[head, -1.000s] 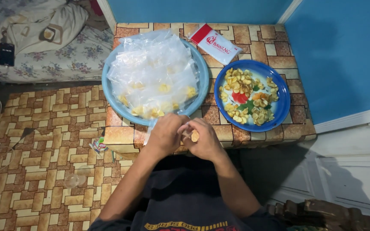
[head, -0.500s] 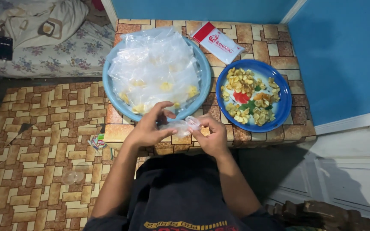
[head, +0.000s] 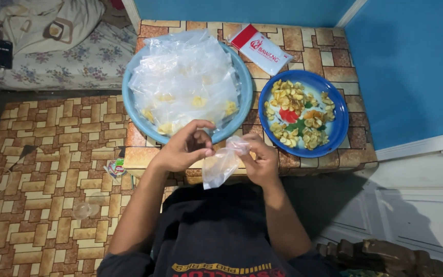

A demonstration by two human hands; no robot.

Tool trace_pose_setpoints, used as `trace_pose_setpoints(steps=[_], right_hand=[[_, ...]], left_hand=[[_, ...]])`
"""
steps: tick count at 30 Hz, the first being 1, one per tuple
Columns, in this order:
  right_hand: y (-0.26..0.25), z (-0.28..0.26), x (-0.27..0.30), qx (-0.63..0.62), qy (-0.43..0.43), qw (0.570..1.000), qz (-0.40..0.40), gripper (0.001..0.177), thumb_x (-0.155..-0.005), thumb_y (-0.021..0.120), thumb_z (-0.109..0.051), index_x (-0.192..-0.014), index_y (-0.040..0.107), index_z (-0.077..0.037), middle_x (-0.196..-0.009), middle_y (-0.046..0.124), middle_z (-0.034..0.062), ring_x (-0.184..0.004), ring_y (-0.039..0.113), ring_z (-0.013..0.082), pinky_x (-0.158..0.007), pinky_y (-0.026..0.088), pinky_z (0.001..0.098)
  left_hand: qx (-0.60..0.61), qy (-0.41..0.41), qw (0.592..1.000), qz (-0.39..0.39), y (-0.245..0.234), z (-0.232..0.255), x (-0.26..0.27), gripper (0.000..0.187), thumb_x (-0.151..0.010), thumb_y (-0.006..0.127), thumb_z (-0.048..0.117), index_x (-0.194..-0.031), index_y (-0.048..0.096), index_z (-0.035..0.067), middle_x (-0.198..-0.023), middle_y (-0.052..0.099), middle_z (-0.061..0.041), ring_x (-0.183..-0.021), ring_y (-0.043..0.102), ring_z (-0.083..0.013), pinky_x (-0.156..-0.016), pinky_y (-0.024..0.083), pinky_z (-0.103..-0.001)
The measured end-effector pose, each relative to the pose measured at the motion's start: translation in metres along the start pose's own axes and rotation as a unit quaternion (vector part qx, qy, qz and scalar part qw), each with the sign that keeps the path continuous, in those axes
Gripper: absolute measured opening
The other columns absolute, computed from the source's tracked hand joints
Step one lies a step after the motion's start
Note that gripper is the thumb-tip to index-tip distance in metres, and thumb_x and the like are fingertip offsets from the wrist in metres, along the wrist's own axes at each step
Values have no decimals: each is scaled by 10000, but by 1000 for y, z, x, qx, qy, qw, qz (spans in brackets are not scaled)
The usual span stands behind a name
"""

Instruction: A person is manually sorting and packaging small food items into individual plastic bags at a table.

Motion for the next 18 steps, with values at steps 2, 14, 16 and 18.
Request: trace_pose_setpoints(steps=[2,14,16,18], right_hand=[[-5,2,0,-3,-4,1000,10,53,-790,683,6,-762,648,34,-740,632,164,-622,562,217,-634,487,329],[-30,18,13,-21,10,999,27,167,-809,684,-76,-697,593,9,-759,578,140,-724,541,188,-694,451,295],[-31,22,14,-34,10,999,24,214,-795,696,-89,-671,552,8,-795,579,153,-774,543,194,-719,440,302],[-31,33,17,-80,28,996,6,217,-737,743,-97,-778,564,20,-844,579,177,-795,547,224,-750,442,345]], left_hand=[[-4,-6,1000,-16,6,3,-1,696,-724,746,97,-1305,363,80,-919,622,-131,-763,616,-189,-708,511,-333],[-174,25,983,56,-7,15,-2,451,-724,722,4,-1138,558,72,-691,613,-102,-620,611,-240,-623,503,-346],[-202,31,977,66,-8,21,-3,409,-723,721,-3,-1102,588,72,-691,614,-98,-623,623,-258,-625,507,-356],[-227,33,970,82,-10,25,-4,383,-733,700,-13,-1092,598,75,-700,617,-90,-628,628,-264,-622,513,-365]])
Point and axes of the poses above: each hand's wrist, its own x-axis away from the middle knuckle, its own y-axis out of the palm, z = x × y, the point moved 9 cm from there along -x, towards the middle knuckle
